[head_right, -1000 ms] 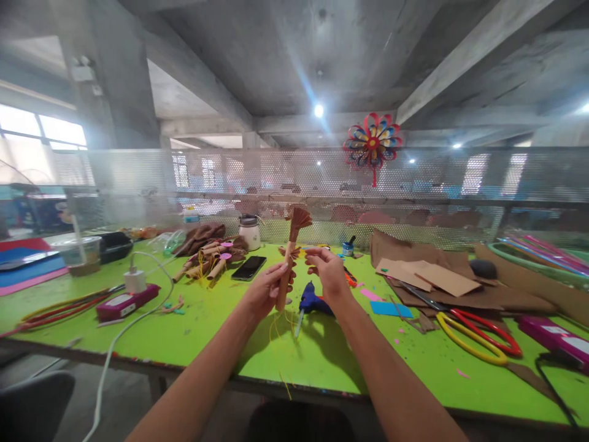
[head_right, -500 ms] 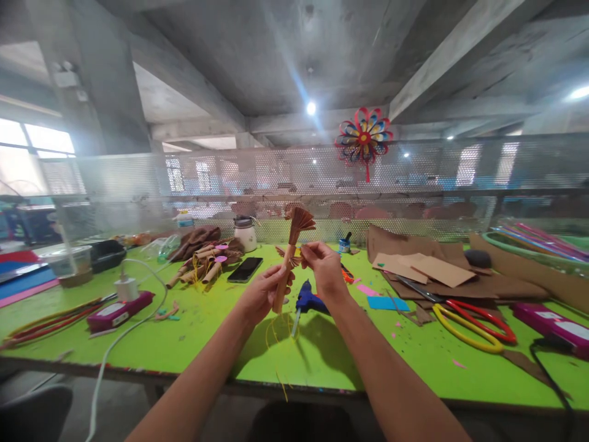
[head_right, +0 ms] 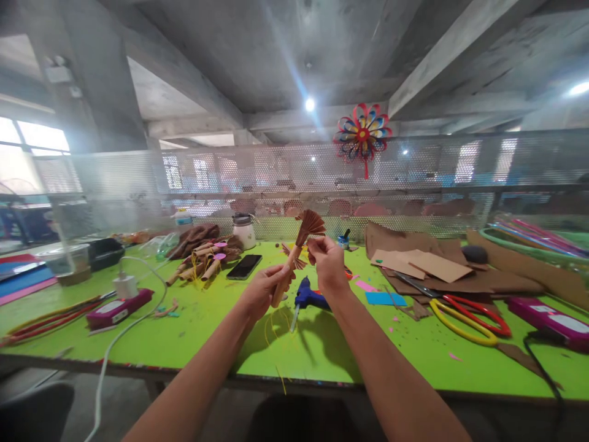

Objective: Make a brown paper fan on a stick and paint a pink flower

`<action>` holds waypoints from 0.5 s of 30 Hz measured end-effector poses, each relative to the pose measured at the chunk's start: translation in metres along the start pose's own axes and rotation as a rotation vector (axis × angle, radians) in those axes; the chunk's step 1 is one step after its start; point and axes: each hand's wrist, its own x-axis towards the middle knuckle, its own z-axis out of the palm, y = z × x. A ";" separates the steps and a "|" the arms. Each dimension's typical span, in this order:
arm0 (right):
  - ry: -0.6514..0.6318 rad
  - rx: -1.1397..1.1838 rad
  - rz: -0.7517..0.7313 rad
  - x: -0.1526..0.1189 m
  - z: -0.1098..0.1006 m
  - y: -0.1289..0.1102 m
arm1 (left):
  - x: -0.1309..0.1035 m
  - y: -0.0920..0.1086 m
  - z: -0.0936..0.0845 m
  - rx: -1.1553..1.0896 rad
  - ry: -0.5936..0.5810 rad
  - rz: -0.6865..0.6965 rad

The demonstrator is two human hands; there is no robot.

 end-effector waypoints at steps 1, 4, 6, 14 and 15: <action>-0.002 -0.001 0.004 0.000 -0.001 -0.001 | 0.000 0.000 -0.001 0.012 0.004 0.003; 0.007 0.036 0.012 0.003 -0.002 -0.004 | 0.000 0.000 -0.002 0.018 0.002 0.014; 0.025 0.077 0.008 0.004 -0.004 -0.006 | 0.001 0.000 -0.002 0.012 0.009 0.015; -0.128 0.047 0.048 -0.004 -0.001 -0.017 | 0.005 -0.003 -0.005 -0.057 0.022 0.021; -0.132 0.061 0.060 -0.004 -0.001 -0.018 | 0.004 -0.002 -0.005 -0.092 -0.003 0.028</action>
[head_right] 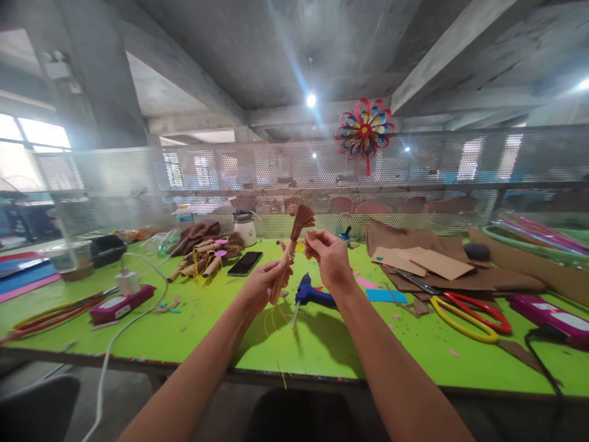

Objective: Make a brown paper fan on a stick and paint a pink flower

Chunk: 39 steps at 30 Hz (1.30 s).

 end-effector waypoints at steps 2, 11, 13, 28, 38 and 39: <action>-0.002 0.015 0.026 0.002 -0.001 0.001 | -0.002 0.003 0.000 -0.084 -0.044 -0.011; -0.109 -0.315 0.206 -0.015 0.015 0.027 | -0.001 0.013 -0.010 -0.275 0.083 0.003; -0.219 -0.424 0.189 -0.022 0.020 0.033 | 0.001 0.011 -0.015 -0.258 0.076 0.004; -0.306 -0.082 0.604 -0.024 0.020 0.026 | 0.003 0.010 -0.012 -0.247 0.095 0.072; -0.719 -0.497 0.243 -0.037 0.028 0.030 | 0.010 0.006 -0.019 -0.210 0.229 0.117; -0.765 -0.535 0.221 -0.037 0.026 0.030 | 0.009 0.006 -0.019 -0.211 0.222 0.110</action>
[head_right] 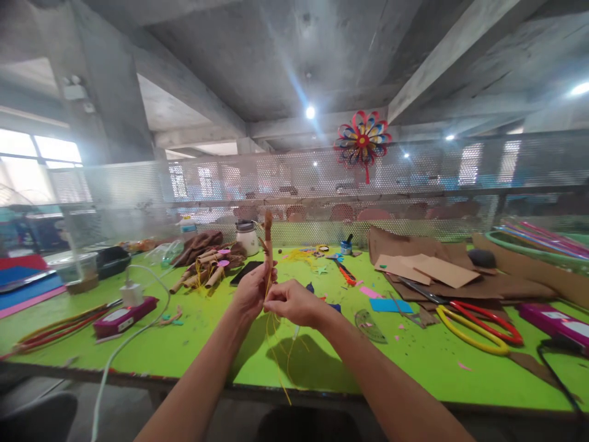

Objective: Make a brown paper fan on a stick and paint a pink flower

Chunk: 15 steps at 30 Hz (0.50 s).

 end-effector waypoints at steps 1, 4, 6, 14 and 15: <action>-0.018 -0.058 -0.013 0.000 -0.002 0.003 | -0.001 0.001 0.000 0.000 -0.005 -0.008; -0.008 -0.296 0.005 0.001 -0.006 0.012 | -0.003 0.001 0.002 -0.001 -0.002 -0.019; -0.053 -0.412 0.073 0.001 -0.008 0.014 | -0.003 0.002 0.003 -0.013 0.004 -0.018; -0.047 -0.341 0.169 -0.004 -0.036 0.007 | -0.006 0.003 0.003 0.013 -0.024 0.015; 0.098 -0.303 0.171 -0.002 -0.040 0.010 | -0.006 0.003 0.003 0.033 -0.017 0.026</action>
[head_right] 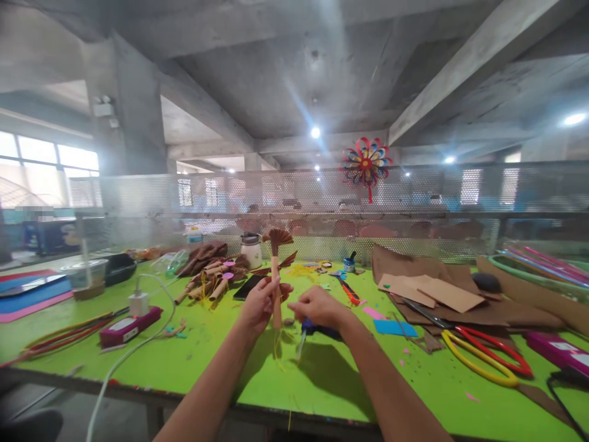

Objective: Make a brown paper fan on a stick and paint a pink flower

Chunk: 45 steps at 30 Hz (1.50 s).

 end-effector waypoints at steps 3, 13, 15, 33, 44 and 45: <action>0.398 0.169 0.031 0.012 -0.003 0.014 | -0.001 -0.001 0.001 0.080 0.042 0.032; 1.105 0.113 -0.269 0.005 -0.024 -0.005 | -0.002 -0.011 0.007 0.197 -0.007 0.076; 1.086 -0.098 -0.378 0.003 -0.033 -0.020 | -0.001 -0.016 0.007 0.208 -0.049 0.090; 0.759 -0.727 -0.181 0.038 -0.076 -0.072 | 0.008 -0.031 0.004 0.365 -0.152 0.176; 0.532 0.056 0.168 0.042 -0.094 -0.070 | -0.003 -0.020 0.007 0.372 -0.196 0.050; 0.510 0.075 0.175 0.040 -0.098 -0.071 | -0.005 -0.018 0.009 0.361 -0.222 0.019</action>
